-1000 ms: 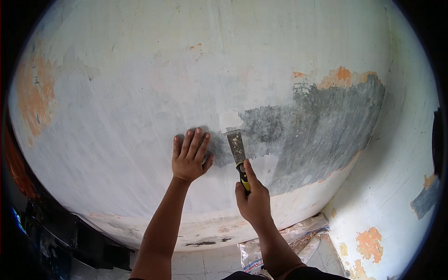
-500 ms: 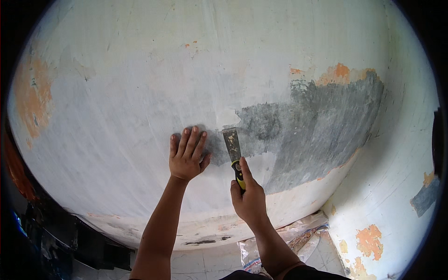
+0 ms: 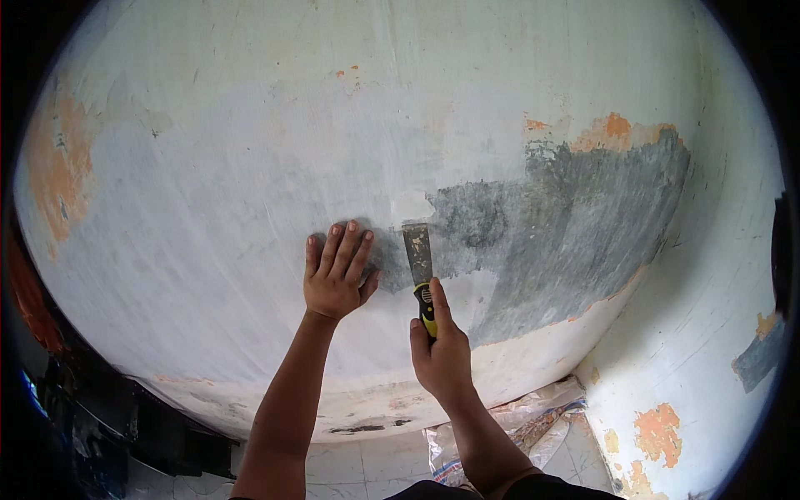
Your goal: Scrape old paint or plaster from an interior wall using a hand scraper tool.
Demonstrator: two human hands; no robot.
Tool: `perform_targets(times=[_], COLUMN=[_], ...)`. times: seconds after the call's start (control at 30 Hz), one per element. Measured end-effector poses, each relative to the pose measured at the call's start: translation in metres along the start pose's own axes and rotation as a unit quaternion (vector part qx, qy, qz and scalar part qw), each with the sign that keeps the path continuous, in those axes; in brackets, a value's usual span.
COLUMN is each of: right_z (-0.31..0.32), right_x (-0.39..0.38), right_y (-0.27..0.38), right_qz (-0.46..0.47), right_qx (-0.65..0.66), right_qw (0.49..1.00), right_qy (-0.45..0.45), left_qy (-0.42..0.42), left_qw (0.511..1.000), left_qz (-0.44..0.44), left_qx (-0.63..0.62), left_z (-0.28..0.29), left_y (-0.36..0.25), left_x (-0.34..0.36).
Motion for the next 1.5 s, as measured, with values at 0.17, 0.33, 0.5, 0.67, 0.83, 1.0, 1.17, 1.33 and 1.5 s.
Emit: perform_targets(times=[0.17,0.33,0.5,0.67,0.83,1.0,1.17,1.33,1.5], right_z=[-0.009,-0.010,-0.006,-0.007,0.001,0.000,-0.004,-0.001,0.000], right_x=[0.002,0.003,-0.001,0.006,0.007,0.007,0.006,0.008,0.009], right_y=[0.005,0.002,-0.005,-0.010,-0.010,-0.012,-0.017,-0.013,-0.012], right_qz=[0.033,-0.004,0.005,0.046,0.085,0.090,0.068,0.061,0.088], right_qx=[-0.033,-0.031,-0.063,-0.103,-0.126,-0.106,-0.107,-0.090,-0.064], right_qw=[0.997,0.998,0.996,0.989,0.981,0.983,0.986,0.988,0.988], right_qy=[-0.069,-0.056,-0.059,-0.093,-0.125,-0.115,-0.111,-0.112,-0.113], left_qy=[-0.009,-0.009,-0.007,-0.003,-0.007,-0.010,0.003,-0.006,-0.009], left_qw=[1.000,1.000,1.000,1.000,1.000,1.000,1.000,1.000,1.000], left_qz=[-0.022,-0.005,-0.003,-0.020,-0.018,-0.019,-0.017,-0.023,-0.024], left_qx=[0.001,0.001,-0.001,0.002,-0.001,0.008,0.005,0.004,0.009], left_z=[0.000,-0.001,0.000,0.002,0.000,0.000,0.000,0.000,0.000], left_y=[-0.003,-0.002,-0.001,-0.001,-0.003,-0.001,-0.002,-0.005,-0.003], left_x=[0.003,0.002,0.000,0.001,0.000,-0.001,-0.001,0.001,-0.001])
Point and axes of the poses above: each hand's wrist, its own x-axis towards the middle knuckle, its own z-axis out of the back of the hand, y = z × x, the point moved 7 cm from there along x, towards the middle knuckle, and after that the axes turned 3 degrees about -x, right-handed, at the moved point
